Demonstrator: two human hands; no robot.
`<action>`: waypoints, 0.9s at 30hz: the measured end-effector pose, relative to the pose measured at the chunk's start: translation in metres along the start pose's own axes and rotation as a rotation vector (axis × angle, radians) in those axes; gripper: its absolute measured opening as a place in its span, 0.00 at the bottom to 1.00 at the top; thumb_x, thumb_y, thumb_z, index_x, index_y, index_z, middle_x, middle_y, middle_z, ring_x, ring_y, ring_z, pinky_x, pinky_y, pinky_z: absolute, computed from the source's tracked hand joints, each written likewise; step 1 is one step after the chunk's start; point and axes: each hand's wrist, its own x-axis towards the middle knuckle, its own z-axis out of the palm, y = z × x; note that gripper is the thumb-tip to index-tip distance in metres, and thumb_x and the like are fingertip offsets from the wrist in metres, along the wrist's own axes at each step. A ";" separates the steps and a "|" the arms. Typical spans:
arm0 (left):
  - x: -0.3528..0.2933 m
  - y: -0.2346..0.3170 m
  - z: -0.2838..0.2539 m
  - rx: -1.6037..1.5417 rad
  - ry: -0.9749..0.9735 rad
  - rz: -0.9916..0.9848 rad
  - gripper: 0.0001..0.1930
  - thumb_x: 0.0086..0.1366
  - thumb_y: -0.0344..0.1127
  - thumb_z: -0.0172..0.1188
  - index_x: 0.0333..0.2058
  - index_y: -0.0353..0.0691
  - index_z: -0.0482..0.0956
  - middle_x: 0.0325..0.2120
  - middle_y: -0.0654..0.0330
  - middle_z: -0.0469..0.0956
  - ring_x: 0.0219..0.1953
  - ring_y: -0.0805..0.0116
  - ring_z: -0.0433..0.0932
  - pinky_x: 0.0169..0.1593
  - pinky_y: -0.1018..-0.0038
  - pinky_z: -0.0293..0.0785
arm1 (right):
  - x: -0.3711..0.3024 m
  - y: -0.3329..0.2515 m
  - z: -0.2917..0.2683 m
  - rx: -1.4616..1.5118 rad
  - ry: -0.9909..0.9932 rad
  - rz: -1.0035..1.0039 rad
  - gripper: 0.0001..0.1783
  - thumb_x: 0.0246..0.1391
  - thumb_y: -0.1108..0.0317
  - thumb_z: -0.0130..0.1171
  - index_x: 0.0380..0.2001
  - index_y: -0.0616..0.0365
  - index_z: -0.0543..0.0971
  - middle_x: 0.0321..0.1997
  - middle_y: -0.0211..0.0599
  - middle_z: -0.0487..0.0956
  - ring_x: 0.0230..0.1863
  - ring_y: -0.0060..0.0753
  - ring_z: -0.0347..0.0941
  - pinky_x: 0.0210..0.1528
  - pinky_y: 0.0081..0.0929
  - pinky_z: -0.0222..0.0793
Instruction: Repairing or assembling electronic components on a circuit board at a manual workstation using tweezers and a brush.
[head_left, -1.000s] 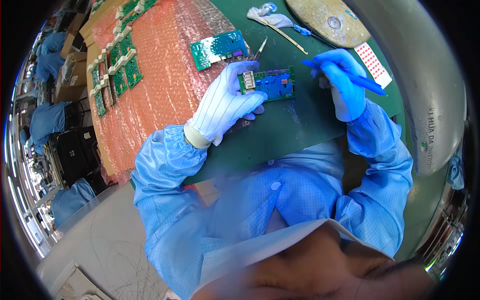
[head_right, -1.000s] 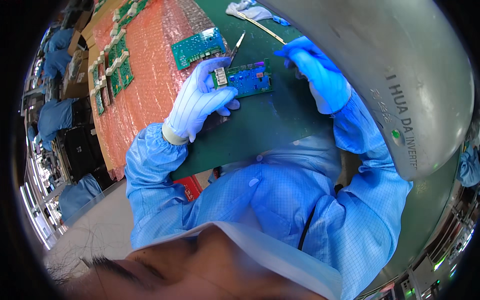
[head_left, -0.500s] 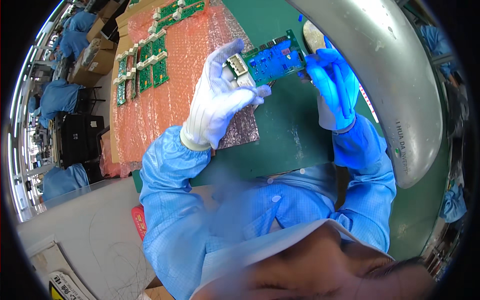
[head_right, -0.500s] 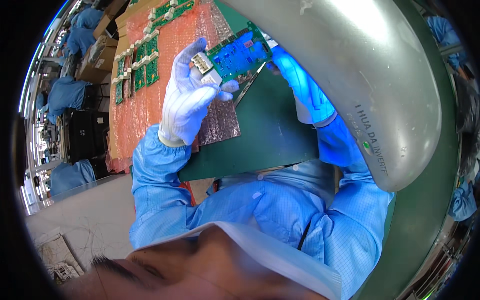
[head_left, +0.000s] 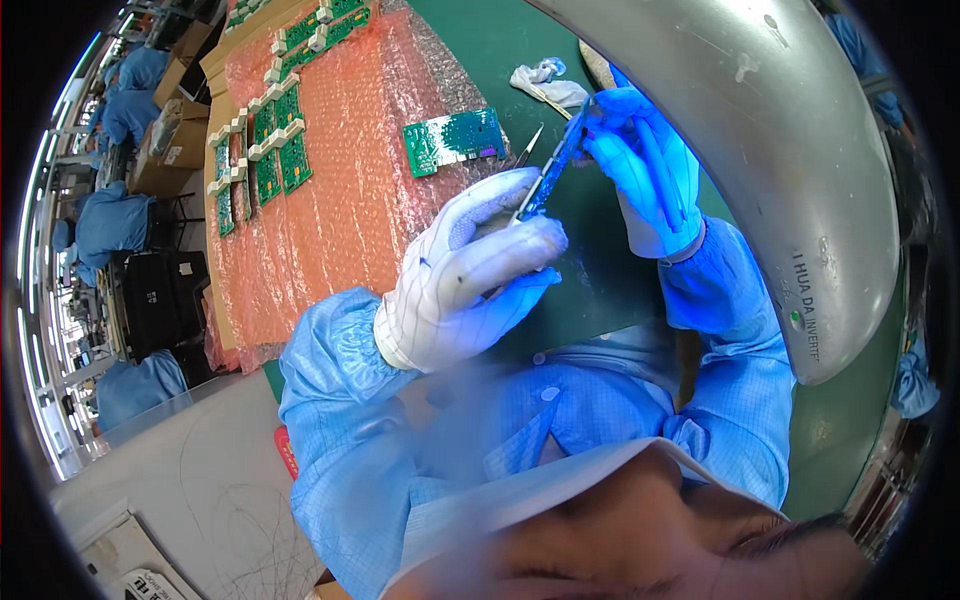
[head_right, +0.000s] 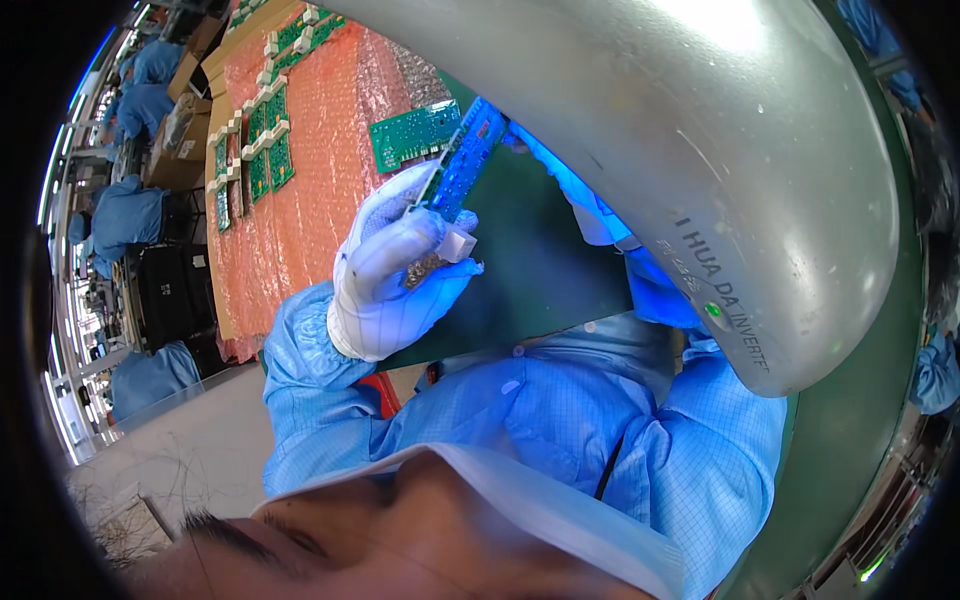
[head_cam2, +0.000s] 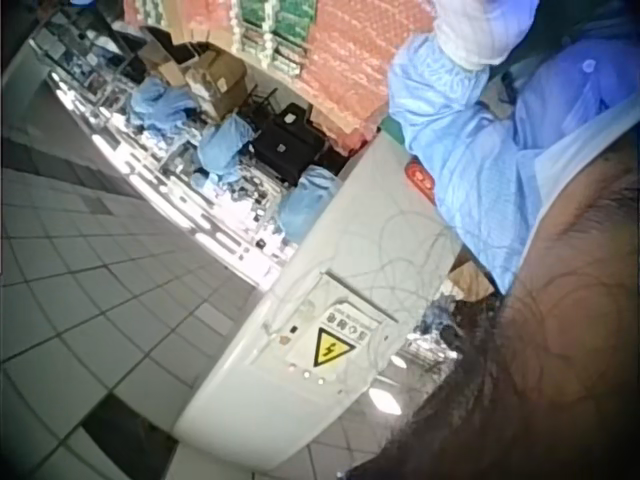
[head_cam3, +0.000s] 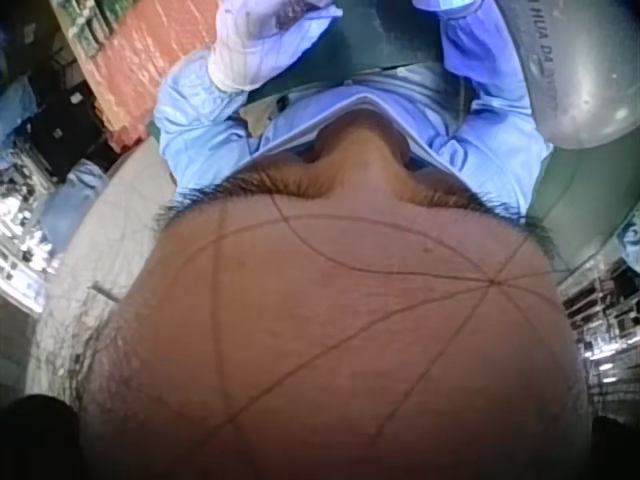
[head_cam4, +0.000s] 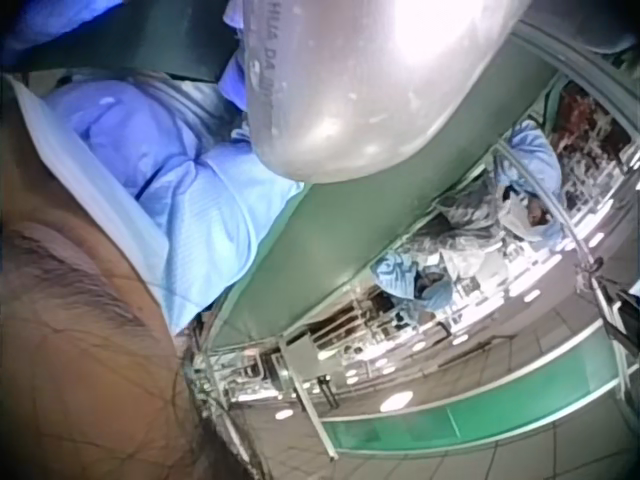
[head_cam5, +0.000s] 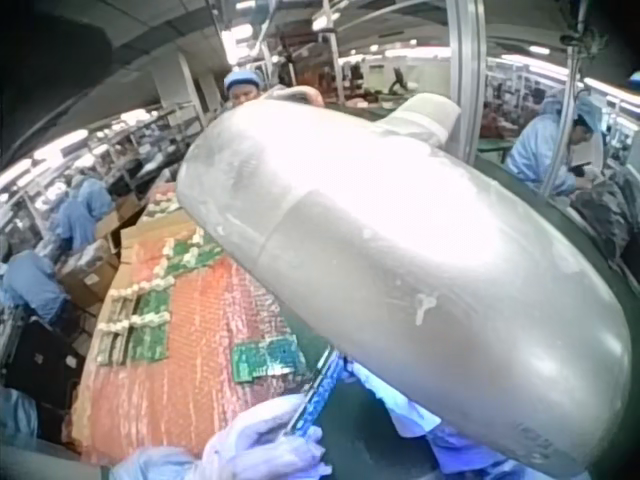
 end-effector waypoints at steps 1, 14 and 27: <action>0.002 0.002 -0.001 0.032 -0.014 0.022 0.39 0.45 0.14 0.71 0.55 0.42 0.63 0.52 0.39 0.69 0.44 0.53 0.82 0.48 0.61 0.80 | 0.000 -0.001 0.000 -0.001 -0.007 0.004 0.16 0.59 0.72 0.58 0.49 0.62 0.71 0.43 0.45 0.79 0.41 0.35 0.79 0.43 0.29 0.79; 0.003 -0.007 0.021 -0.453 0.508 -0.297 0.45 0.52 0.16 0.64 0.65 0.45 0.49 0.50 0.44 0.74 0.49 0.56 0.78 0.45 0.66 0.80 | 0.001 -0.015 0.004 0.075 -0.020 0.065 0.18 0.58 0.72 0.59 0.51 0.60 0.70 0.43 0.43 0.78 0.40 0.36 0.78 0.41 0.29 0.77; 0.012 -0.029 -0.006 -0.802 0.455 -0.616 0.38 0.62 0.27 0.56 0.65 0.38 0.44 0.47 0.41 0.74 0.39 0.54 0.81 0.40 0.67 0.80 | 0.000 -0.024 0.004 0.051 -0.035 0.140 0.19 0.58 0.74 0.57 0.53 0.60 0.69 0.44 0.42 0.75 0.39 0.35 0.77 0.43 0.31 0.75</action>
